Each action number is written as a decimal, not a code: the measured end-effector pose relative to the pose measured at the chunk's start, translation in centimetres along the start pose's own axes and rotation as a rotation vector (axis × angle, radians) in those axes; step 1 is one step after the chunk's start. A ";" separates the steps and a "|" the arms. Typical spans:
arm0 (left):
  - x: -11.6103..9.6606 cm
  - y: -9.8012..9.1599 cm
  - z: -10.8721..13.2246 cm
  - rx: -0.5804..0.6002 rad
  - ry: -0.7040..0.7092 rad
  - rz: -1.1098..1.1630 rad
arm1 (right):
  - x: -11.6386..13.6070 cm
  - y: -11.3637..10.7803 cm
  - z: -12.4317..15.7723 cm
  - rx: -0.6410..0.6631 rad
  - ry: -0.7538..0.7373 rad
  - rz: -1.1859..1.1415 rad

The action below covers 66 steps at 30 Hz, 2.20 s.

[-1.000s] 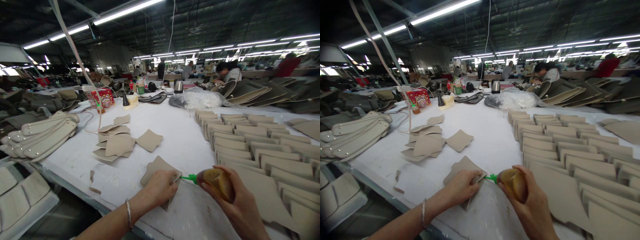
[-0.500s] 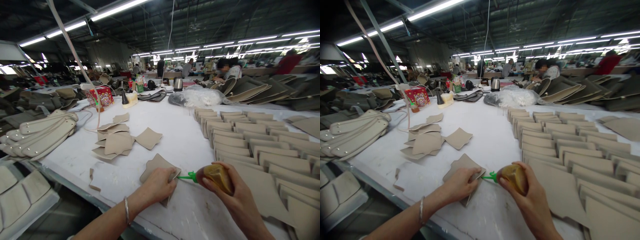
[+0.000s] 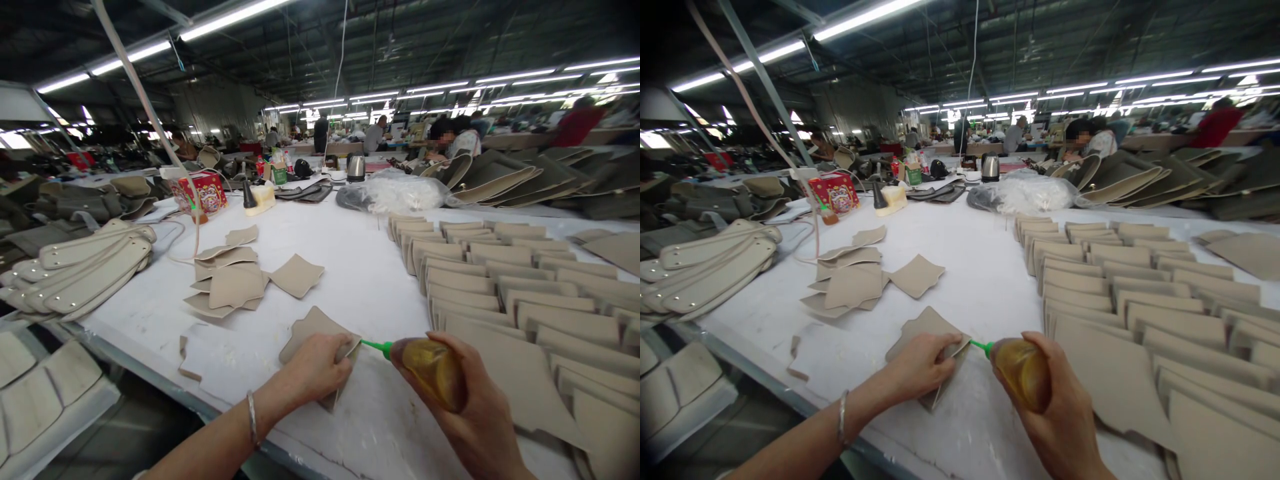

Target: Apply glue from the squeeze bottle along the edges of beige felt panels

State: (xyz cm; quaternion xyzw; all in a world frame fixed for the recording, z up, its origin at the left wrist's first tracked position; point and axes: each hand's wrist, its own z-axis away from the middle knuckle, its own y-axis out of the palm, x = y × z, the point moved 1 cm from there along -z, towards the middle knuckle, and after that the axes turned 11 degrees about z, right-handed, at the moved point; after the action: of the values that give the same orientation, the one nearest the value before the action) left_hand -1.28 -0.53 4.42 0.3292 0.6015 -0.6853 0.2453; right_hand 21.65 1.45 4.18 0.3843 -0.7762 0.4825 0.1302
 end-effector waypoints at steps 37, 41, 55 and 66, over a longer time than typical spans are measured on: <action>0.7 -0.2 0.0 0.023 -0.042 0.000 | -1.3 0.0 1.9 0.312 0.220 -0.293; 0.9 -0.2 0.0 0.029 -0.040 -0.008 | -0.6 -0.1 2.3 0.269 0.293 -0.310; 0.9 -0.2 0.0 0.045 -0.051 0.010 | 1.6 -0.7 2.5 0.290 0.316 -0.374; 1.0 0.0 -0.1 0.022 -0.044 -0.003 | -0.4 -0.1 1.9 0.245 0.271 -0.306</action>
State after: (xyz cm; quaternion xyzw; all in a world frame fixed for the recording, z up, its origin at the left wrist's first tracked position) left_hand -1.93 -0.35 3.73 0.3158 0.5889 -0.6993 0.2537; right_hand 22.30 0.03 3.05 0.4419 -0.6201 0.5949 0.2574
